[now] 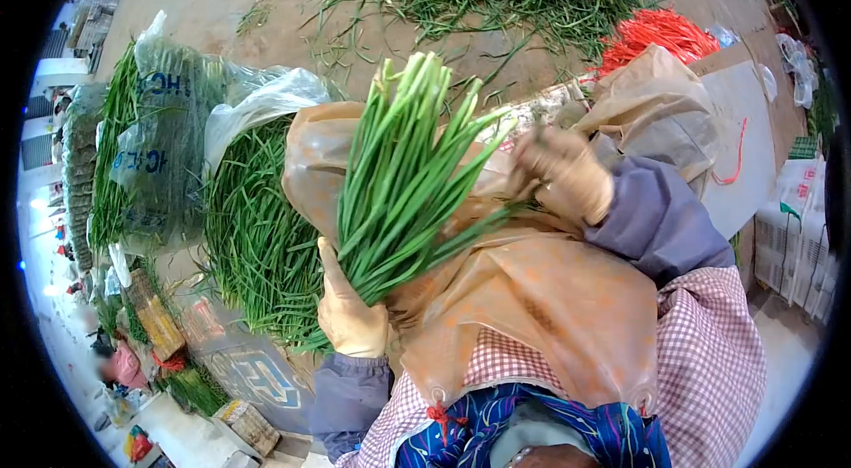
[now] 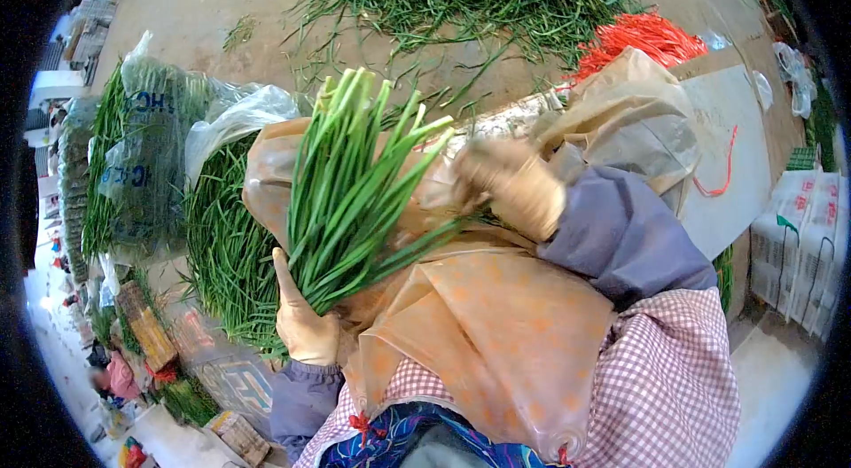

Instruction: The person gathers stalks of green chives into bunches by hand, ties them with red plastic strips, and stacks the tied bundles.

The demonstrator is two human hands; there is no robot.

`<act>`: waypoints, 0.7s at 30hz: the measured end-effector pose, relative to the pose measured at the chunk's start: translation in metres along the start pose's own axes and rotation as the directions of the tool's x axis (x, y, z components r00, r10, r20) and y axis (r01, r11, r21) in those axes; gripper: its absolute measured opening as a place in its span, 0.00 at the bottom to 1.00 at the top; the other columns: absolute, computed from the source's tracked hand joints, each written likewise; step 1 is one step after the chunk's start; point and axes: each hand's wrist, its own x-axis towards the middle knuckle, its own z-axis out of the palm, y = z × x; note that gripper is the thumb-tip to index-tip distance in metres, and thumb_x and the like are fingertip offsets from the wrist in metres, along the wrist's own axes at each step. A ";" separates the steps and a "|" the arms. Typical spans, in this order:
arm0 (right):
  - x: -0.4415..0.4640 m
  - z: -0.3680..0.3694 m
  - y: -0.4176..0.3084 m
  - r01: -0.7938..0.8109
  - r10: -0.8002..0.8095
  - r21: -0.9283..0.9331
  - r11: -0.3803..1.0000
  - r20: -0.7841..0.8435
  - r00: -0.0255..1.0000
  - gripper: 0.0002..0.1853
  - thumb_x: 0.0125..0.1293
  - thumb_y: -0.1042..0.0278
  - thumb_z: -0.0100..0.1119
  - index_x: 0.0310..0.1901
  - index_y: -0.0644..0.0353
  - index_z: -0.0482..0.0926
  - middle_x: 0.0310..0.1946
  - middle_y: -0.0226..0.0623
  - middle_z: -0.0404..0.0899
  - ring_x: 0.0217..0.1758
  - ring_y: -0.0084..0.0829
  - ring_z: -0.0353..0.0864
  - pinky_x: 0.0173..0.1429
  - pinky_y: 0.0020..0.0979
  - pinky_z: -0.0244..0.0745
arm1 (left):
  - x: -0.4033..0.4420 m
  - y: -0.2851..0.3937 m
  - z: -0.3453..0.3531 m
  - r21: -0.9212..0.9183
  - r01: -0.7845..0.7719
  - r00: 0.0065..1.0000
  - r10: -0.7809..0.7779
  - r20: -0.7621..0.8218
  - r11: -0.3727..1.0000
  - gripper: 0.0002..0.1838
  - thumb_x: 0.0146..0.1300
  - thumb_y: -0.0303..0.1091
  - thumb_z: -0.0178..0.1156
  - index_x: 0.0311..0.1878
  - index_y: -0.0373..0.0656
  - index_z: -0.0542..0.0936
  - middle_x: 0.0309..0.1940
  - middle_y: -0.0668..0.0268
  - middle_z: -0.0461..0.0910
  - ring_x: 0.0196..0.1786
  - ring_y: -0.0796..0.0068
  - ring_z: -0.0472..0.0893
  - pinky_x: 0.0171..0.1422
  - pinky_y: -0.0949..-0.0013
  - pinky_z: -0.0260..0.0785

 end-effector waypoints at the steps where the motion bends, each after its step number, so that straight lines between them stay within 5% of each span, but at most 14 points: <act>1: 0.008 -0.013 -0.007 0.087 -0.108 -0.124 0.989 -0.178 0.978 0.12 0.71 0.56 0.56 0.41 0.58 0.79 0.22 0.31 0.78 0.21 0.21 0.74 0.27 0.24 0.69 | -0.001 0.000 0.001 0.017 -0.010 1.000 0.010 -0.010 1.000 0.58 0.38 0.16 0.58 0.77 0.46 0.44 0.56 0.43 0.76 0.50 0.43 0.80 0.52 0.56 0.74; 2: 0.012 -0.032 -0.025 0.061 -0.043 0.136 0.989 -0.138 0.989 0.13 0.71 0.54 0.55 0.41 0.57 0.78 0.17 0.25 0.73 0.16 0.17 0.65 0.20 0.22 0.59 | -0.001 -0.001 0.002 0.034 -0.021 1.000 0.022 -0.019 0.999 0.58 0.38 0.16 0.57 0.77 0.45 0.44 0.56 0.43 0.75 0.50 0.42 0.80 0.52 0.56 0.74; 3: 0.019 -0.043 -0.036 0.150 -0.107 0.132 0.980 -0.290 0.951 0.14 0.72 0.54 0.54 0.39 0.57 0.78 0.16 0.24 0.70 0.14 0.15 0.60 0.17 0.21 0.51 | -0.001 -0.006 0.005 0.038 -0.089 0.994 0.091 -0.065 0.995 0.57 0.38 0.16 0.57 0.77 0.45 0.45 0.58 0.43 0.74 0.50 0.42 0.79 0.51 0.55 0.73; 5: 0.030 -0.073 -0.070 0.318 -0.341 -0.129 0.939 -0.456 0.822 0.13 0.72 0.58 0.53 0.43 0.59 0.79 0.14 0.21 0.65 0.14 0.14 0.56 0.17 0.19 0.48 | 0.000 -0.006 0.004 0.049 -0.072 0.996 0.074 -0.040 0.996 0.57 0.38 0.16 0.57 0.77 0.45 0.45 0.58 0.43 0.73 0.50 0.41 0.79 0.51 0.55 0.73; 6: 0.025 -0.094 -0.095 0.250 -0.372 -0.334 0.909 -0.378 0.848 0.16 0.71 0.59 0.55 0.51 0.62 0.78 0.21 0.29 0.75 0.20 0.21 0.70 0.23 0.23 0.66 | 0.000 -0.006 0.004 0.055 -0.063 0.998 0.065 -0.026 0.996 0.57 0.39 0.16 0.57 0.77 0.45 0.45 0.59 0.43 0.73 0.50 0.41 0.79 0.51 0.55 0.73; 8: 0.051 -0.124 -0.095 0.100 -0.751 -0.954 0.282 -0.155 0.642 0.20 0.70 0.58 0.57 0.57 0.62 0.75 0.37 0.40 0.82 0.39 0.33 0.81 0.46 0.32 0.78 | -0.002 -0.007 0.003 0.068 -0.087 0.995 0.089 -0.032 0.994 0.56 0.40 0.17 0.58 0.77 0.45 0.46 0.55 0.44 0.75 0.46 0.41 0.80 0.47 0.53 0.73; 10: 0.057 -0.080 -0.113 0.248 -0.781 -0.967 -0.050 0.193 0.593 0.24 0.68 0.58 0.58 0.61 0.60 0.72 0.51 0.44 0.79 0.58 0.40 0.77 0.65 0.37 0.69 | 0.000 -0.009 0.005 0.095 -0.134 0.989 0.140 -0.057 0.986 0.55 0.42 0.17 0.59 0.77 0.45 0.46 0.52 0.45 0.76 0.44 0.42 0.80 0.44 0.53 0.73; 12: 0.060 -0.026 -0.120 0.489 -0.671 -0.839 0.237 0.223 0.707 0.23 0.68 0.54 0.59 0.59 0.58 0.75 0.55 0.42 0.78 0.62 0.38 0.73 0.68 0.39 0.67 | 0.001 -0.010 0.007 0.118 -0.186 0.975 0.198 -0.103 0.976 0.54 0.43 0.20 0.63 0.77 0.45 0.49 0.45 0.49 0.78 0.39 0.45 0.80 0.41 0.53 0.72; 15: 0.077 0.029 -0.125 0.494 -0.287 -0.869 0.029 0.466 0.837 0.18 0.67 0.53 0.57 0.43 0.61 0.84 0.46 0.46 0.80 0.52 0.44 0.78 0.59 0.42 0.72 | 0.002 -0.009 0.005 0.146 -0.227 0.962 0.244 -0.119 0.963 0.54 0.43 0.23 0.66 0.76 0.44 0.51 0.40 0.52 0.78 0.36 0.48 0.80 0.38 0.54 0.71; 16: 0.089 0.031 -0.113 0.534 -0.224 -0.844 0.056 0.510 0.830 0.15 0.65 0.57 0.60 0.42 0.62 0.84 0.39 0.46 0.82 0.44 0.45 0.80 0.53 0.40 0.74 | 0.002 -0.009 0.003 0.160 -0.242 0.956 0.263 -0.126 0.957 0.54 0.43 0.23 0.66 0.76 0.44 0.51 0.40 0.52 0.78 0.37 0.48 0.80 0.38 0.54 0.71; 18: 0.100 0.035 -0.094 0.560 -0.191 -0.796 0.231 0.527 0.828 0.13 0.64 0.60 0.62 0.40 0.62 0.84 0.34 0.44 0.82 0.39 0.43 0.81 0.51 0.38 0.76 | 0.004 -0.010 0.003 0.178 -0.276 0.943 0.302 -0.141 0.944 0.53 0.43 0.23 0.66 0.76 0.43 0.52 0.40 0.52 0.78 0.38 0.48 0.80 0.38 0.54 0.71; 21: 0.110 0.016 -0.068 0.604 -0.509 -0.742 0.292 0.414 0.755 0.09 0.63 0.66 0.63 0.39 0.63 0.82 0.33 0.40 0.82 0.39 0.35 0.82 0.44 0.35 0.77 | 0.005 -0.017 0.003 0.174 -0.294 0.945 0.313 -0.094 0.940 0.54 0.37 0.21 0.63 0.74 0.39 0.53 0.43 0.50 0.77 0.37 0.48 0.79 0.37 0.53 0.70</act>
